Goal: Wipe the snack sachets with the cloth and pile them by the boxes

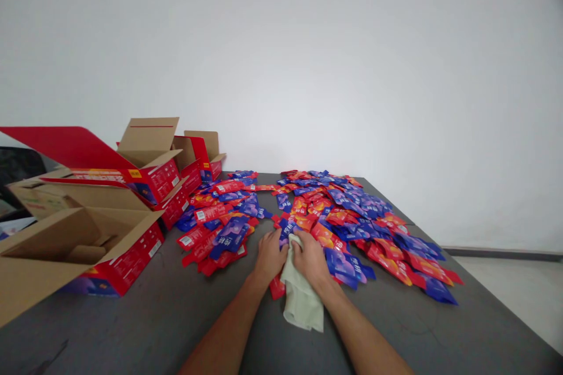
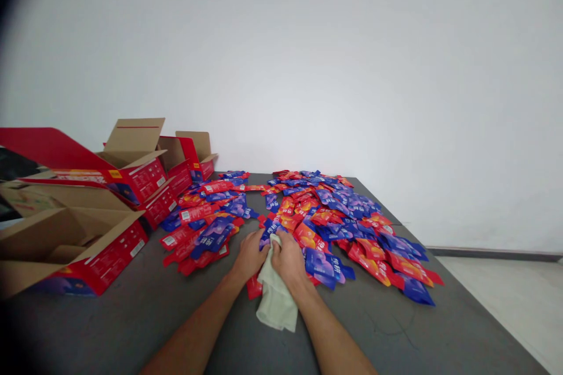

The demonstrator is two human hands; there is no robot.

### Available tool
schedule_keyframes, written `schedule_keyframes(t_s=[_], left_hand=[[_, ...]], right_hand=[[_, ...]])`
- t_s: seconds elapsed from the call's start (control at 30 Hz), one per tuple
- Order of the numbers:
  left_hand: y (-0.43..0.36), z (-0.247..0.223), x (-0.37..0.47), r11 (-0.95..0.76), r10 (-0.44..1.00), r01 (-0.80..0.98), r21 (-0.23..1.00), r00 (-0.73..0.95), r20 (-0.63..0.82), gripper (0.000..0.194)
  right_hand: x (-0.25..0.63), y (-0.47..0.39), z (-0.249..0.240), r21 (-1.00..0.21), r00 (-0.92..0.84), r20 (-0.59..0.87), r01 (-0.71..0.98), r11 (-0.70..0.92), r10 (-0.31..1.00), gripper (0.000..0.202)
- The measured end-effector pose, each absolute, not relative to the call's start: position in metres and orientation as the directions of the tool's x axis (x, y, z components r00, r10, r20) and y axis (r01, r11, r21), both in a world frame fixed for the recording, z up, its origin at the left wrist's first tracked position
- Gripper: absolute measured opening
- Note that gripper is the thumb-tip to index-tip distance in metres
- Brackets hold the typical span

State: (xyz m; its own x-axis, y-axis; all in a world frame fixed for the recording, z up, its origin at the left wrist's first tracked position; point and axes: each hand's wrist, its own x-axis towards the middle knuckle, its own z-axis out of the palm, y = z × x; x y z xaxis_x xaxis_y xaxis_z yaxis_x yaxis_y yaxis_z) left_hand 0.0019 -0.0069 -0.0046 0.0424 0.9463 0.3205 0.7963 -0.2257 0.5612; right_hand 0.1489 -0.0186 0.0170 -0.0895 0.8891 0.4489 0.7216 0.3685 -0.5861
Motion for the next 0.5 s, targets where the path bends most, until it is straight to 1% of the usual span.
schedule_keyframes(t_s=[0.17, 0.27, 0.33, 0.43, 0.5], left_hand=[[-0.007, -0.002, -0.001, -0.205, 0.954, 0.723, 0.66, -0.004, 0.301, 0.053], [-0.008, 0.003, -0.005, -0.238, 0.944, 0.647, 0.724, -0.021, 0.329, 0.049], [-0.008, 0.007, -0.008, -0.25, 0.933, 0.592, 0.766, -0.065, 0.355, 0.044], [-0.007, 0.011, -0.013, -0.235, 0.919, 0.463, 0.855, -0.181, 0.35, 0.041], [-0.005, 0.012, -0.014, -0.202, 0.925, 0.339, 0.919, -0.243, 0.293, 0.043]], right_hand=[[0.15, -0.022, 0.02, -0.621, -0.046, 0.47, 0.693, 0.367, 0.881, 0.034], [0.151, -0.022, 0.019, -0.62, -0.035, 0.522, 0.67, 0.407, 0.852, 0.032], [0.152, -0.022, 0.018, -0.612, -0.034, 0.557, 0.659, 0.437, 0.83, 0.031], [0.153, -0.022, 0.019, -0.603, -0.05, 0.597, 0.631, 0.488, 0.801, 0.027], [0.154, -0.024, 0.023, -0.604, -0.067, 0.616, 0.6, 0.525, 0.785, 0.023]])
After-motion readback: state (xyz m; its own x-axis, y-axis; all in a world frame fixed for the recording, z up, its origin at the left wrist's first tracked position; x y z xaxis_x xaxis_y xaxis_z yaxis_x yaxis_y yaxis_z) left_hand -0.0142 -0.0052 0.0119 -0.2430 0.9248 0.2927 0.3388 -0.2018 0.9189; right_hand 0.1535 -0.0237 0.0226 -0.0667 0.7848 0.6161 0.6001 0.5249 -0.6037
